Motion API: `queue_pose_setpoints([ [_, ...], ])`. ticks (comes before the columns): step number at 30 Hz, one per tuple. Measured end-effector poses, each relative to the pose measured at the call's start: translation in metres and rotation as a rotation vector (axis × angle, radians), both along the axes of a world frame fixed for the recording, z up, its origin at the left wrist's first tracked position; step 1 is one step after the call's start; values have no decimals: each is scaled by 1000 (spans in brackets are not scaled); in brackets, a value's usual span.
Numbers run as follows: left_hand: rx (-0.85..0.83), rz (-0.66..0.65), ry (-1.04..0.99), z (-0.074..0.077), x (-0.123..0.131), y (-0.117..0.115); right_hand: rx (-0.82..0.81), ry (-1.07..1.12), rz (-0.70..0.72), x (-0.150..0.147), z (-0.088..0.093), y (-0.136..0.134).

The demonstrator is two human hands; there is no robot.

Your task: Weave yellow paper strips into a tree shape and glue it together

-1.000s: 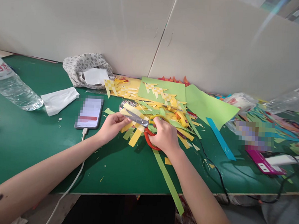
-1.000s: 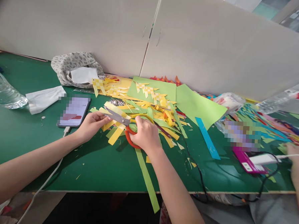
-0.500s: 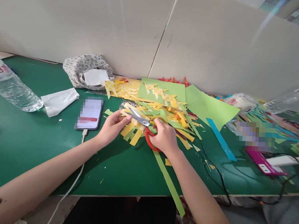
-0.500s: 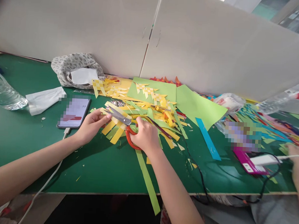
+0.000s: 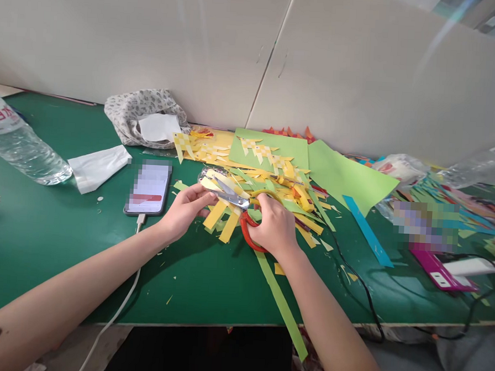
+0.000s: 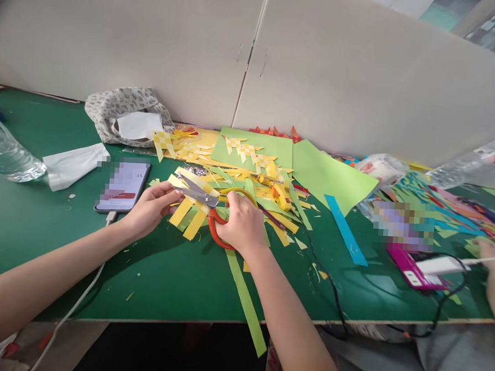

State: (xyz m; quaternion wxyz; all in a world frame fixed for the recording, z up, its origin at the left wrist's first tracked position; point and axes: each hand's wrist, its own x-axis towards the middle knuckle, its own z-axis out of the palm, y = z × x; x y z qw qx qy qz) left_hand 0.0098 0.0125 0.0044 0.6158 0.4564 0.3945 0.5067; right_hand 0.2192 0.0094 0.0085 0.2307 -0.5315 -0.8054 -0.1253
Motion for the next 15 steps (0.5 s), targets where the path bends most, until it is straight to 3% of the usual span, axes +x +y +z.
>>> queue_pose_setpoints([
  [7,12,14,-8,1,0,1,-16,19,-28,1,0,0],
  [15,42,48,9,-3,-1,5,-154,29,-70,-1,3,0],
])
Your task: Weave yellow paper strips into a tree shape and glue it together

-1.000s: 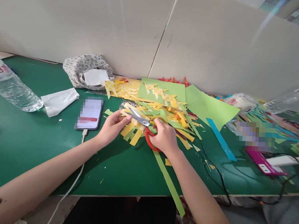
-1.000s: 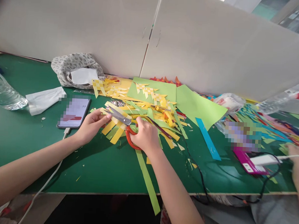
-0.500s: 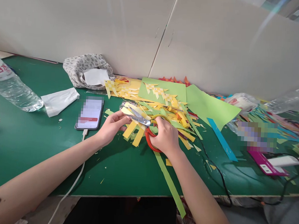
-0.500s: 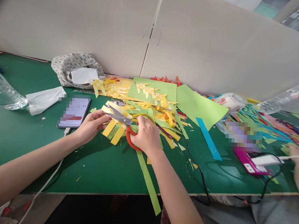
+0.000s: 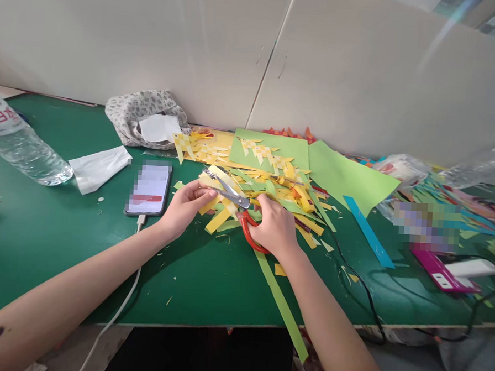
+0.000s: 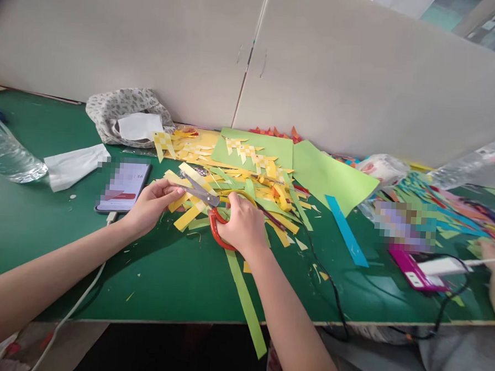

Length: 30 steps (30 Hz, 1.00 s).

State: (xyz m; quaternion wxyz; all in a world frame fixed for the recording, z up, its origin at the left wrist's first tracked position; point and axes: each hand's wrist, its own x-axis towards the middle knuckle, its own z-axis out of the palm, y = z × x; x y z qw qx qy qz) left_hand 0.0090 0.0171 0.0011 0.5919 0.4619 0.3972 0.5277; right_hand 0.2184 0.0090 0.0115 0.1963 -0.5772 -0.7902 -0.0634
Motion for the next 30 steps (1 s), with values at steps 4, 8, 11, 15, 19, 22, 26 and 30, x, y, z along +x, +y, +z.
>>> queue_pose_setpoints([
  [4,-31,-42,-10,1,3,-3,-43,-1,-6,-2,0,-1],
  [8,-36,-86,-21,2,6,-6,-54,-4,5,-4,0,-2],
  [11,-29,-99,-38,3,7,-7,-46,-3,3,-5,0,-3],
  [15,-60,-107,-73,4,6,-7,-23,1,3,-5,-1,-3],
  [19,-52,-73,-64,5,7,-8,-2,15,13,-7,0,-4],
  [22,-28,-66,-61,4,8,-9,13,24,17,-8,1,-5],
  [26,-15,-65,-64,2,7,-9,19,22,28,-7,-1,-5],
  [30,-19,-67,-68,3,6,-8,39,26,38,-6,-2,-5],
])
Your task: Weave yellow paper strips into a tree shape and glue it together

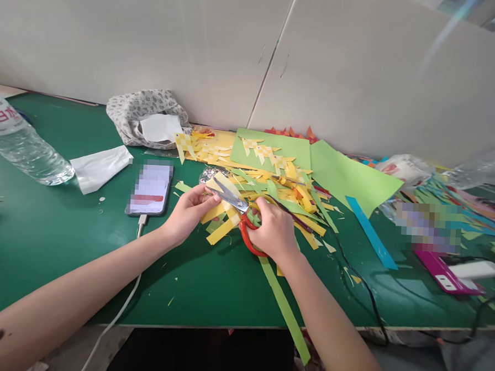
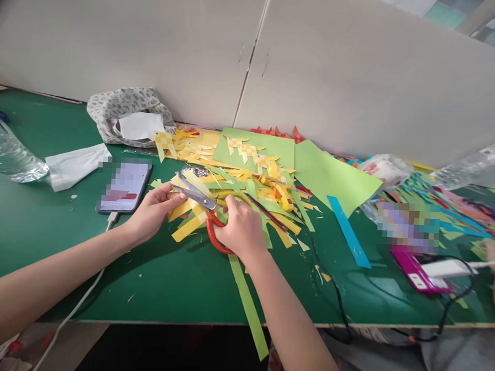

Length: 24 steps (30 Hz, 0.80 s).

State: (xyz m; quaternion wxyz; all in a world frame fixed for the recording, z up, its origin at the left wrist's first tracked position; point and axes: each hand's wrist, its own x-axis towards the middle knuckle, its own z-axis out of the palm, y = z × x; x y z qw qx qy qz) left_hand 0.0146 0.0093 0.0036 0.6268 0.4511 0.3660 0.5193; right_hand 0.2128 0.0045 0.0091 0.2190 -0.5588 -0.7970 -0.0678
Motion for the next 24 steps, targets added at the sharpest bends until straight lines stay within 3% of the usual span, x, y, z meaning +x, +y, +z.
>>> queue_pose_setpoints([
  [24,-50,-29,-59,4,1,-1,25,14,65,2,-1,0],
])
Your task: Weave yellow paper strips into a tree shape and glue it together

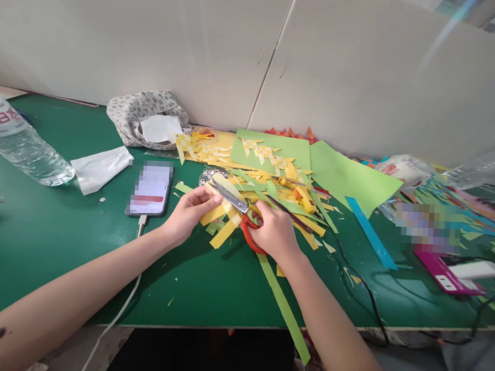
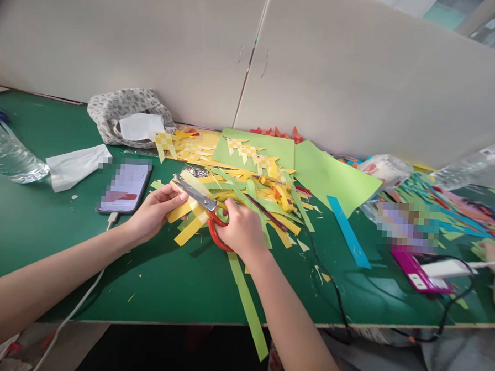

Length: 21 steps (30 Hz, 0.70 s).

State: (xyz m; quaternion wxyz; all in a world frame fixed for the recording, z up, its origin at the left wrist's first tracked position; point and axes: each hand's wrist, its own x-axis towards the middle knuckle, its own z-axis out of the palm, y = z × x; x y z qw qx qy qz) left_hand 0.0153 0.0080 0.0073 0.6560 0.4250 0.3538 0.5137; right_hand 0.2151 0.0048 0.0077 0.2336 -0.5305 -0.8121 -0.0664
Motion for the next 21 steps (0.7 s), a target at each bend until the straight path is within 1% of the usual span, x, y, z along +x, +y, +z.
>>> queue_pose_setpoints([
  [9,57,-33,42,-2,1,0,-6,-48,-27,-2,1,-1],
  [15,17,-55,45,-4,1,-1,-49,-57,-13,-2,3,-2],
  [21,27,-62,50,-3,1,-1,-27,-57,-9,-1,1,-1],
])
